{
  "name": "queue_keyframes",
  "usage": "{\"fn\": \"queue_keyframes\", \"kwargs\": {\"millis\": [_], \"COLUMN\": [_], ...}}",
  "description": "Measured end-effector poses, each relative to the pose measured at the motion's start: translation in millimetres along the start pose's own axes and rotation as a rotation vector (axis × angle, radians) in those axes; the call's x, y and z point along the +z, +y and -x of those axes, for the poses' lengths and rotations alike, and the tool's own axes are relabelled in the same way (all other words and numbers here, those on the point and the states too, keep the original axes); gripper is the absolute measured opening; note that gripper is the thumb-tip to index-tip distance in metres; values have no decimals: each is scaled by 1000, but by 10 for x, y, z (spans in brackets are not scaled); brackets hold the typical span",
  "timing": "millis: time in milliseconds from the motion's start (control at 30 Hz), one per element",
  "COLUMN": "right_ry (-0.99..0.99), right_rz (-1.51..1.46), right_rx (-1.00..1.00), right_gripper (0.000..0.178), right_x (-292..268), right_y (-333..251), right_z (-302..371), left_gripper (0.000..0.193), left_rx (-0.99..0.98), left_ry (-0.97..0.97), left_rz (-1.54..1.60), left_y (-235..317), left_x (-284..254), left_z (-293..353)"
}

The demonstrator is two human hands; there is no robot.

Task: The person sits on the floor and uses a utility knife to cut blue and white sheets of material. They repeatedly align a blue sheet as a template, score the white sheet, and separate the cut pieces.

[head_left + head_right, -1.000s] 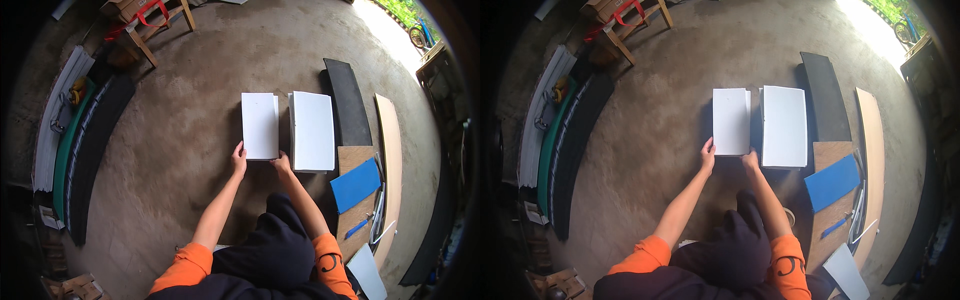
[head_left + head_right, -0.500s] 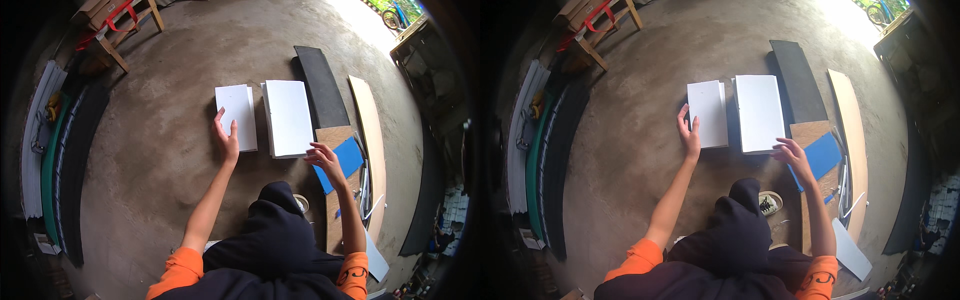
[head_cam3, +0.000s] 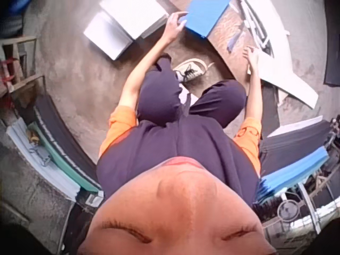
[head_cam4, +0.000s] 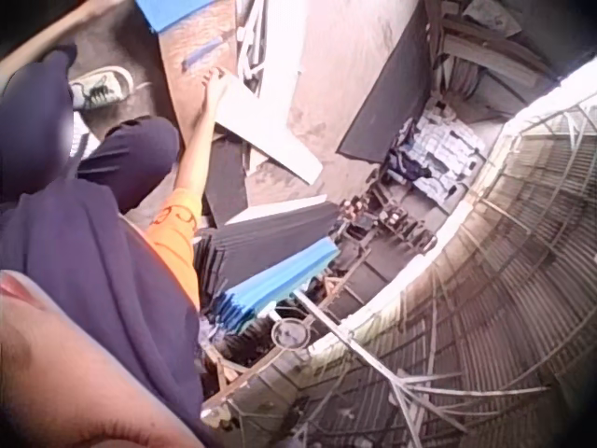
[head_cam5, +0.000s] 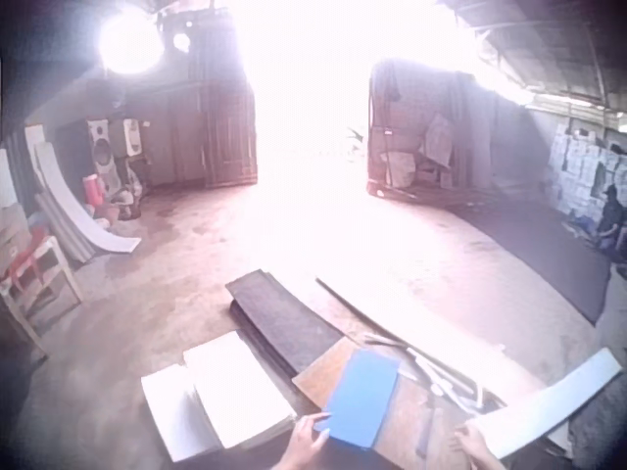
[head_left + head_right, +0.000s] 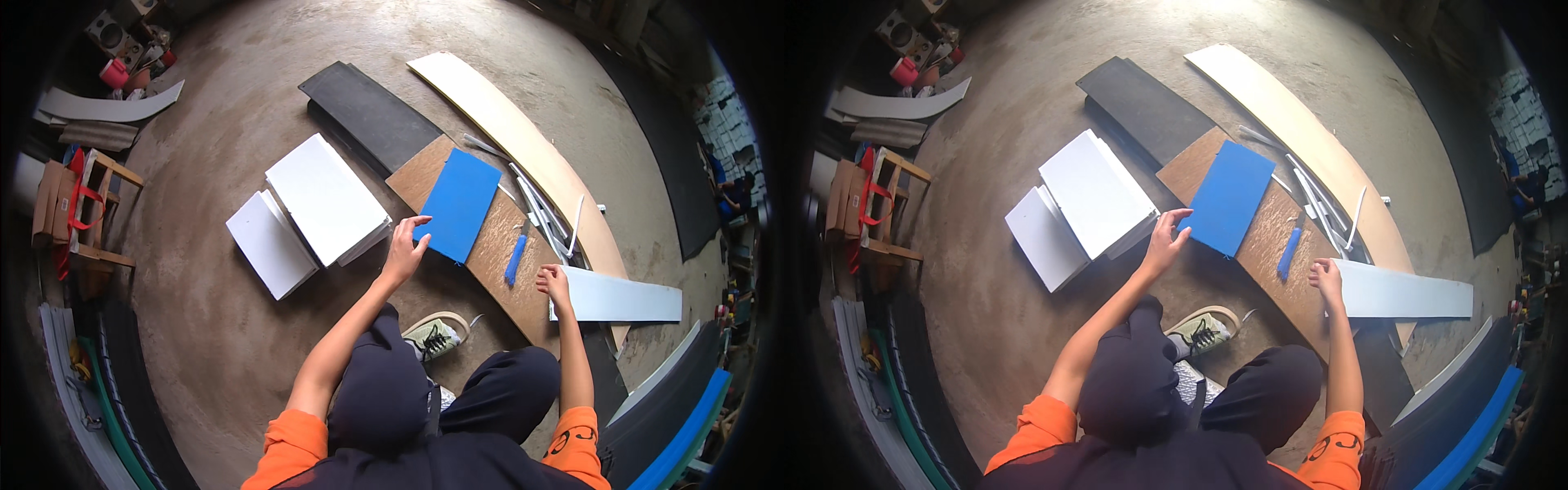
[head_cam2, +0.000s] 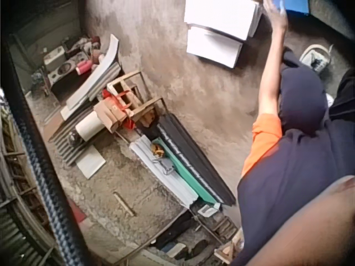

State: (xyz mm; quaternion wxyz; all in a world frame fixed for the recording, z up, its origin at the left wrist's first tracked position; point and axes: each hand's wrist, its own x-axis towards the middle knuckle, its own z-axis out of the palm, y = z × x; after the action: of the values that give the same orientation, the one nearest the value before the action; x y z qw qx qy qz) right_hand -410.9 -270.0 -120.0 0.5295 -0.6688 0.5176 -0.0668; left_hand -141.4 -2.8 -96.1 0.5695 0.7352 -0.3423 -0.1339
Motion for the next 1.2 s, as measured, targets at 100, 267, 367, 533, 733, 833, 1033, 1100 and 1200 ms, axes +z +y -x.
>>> {"fn": "queue_keyframes", "kwargs": {"millis": [100,267,367,533,733,833,1033,1100,1200], "right_ry": [273,368,359,542,809,840,828,845,909], "right_rz": [402,402,321,-20,3,-28,-246,-323,-367], "right_rx": [-335,-456,-391,-169,238,283,262,225,157], "right_gripper": [34,43,42,36,41,33,24,22,22], "right_x": [485,907,835,-23,-1255,-1321,-1259,-1297,-1395], "right_y": [539,419,348,171,979,1363,1515,1432,1415], "right_z": [-316,-451,-377,45,551,835,1205,1229,1300], "left_gripper": [30,28,20,17,31,55,56,45,33], "left_rx": [-82,-121,-181,-120,-173,-37,-311,-726,-797], "left_ry": [-84,-143,38,-108,-668,-662,-665,-550,-609], "left_rz": [-85,-188,-131,51,170,-125,268,593,846], "left_y": [-222,-487,-487,-154,361,364,491,355,411], "left_x": [227,400,699,1510,2938,3440,3637,3690,3654], "left_z": [40,-22,-175,-516,-415,-222,74,161,263]}}
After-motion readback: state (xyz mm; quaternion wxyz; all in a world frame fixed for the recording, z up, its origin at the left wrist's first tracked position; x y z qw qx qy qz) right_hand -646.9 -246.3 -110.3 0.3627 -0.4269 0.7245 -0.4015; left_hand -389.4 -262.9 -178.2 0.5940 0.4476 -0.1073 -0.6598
